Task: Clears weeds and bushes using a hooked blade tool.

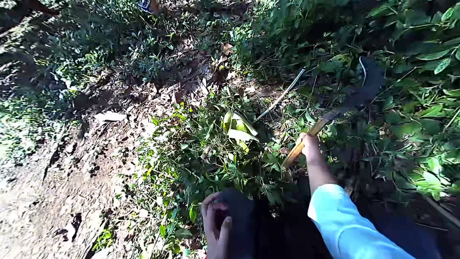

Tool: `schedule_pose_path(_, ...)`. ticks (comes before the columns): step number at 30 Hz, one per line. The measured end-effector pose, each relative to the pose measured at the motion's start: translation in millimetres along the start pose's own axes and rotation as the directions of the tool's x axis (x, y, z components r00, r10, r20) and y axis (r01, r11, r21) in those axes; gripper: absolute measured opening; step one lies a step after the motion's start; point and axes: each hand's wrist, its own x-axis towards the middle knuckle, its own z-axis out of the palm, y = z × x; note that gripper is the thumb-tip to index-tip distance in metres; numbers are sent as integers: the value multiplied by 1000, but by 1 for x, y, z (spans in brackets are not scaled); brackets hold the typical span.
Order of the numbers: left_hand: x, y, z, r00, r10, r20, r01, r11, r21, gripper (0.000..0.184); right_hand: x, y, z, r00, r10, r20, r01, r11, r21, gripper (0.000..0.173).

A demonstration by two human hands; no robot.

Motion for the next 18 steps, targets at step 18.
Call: schedule_pose_path(18, -17, 2, -16, 1000, -6, 29, 9, 995, -97, 24, 36, -19, 67, 1000, -15, -15, 12, 975, -222, 36)
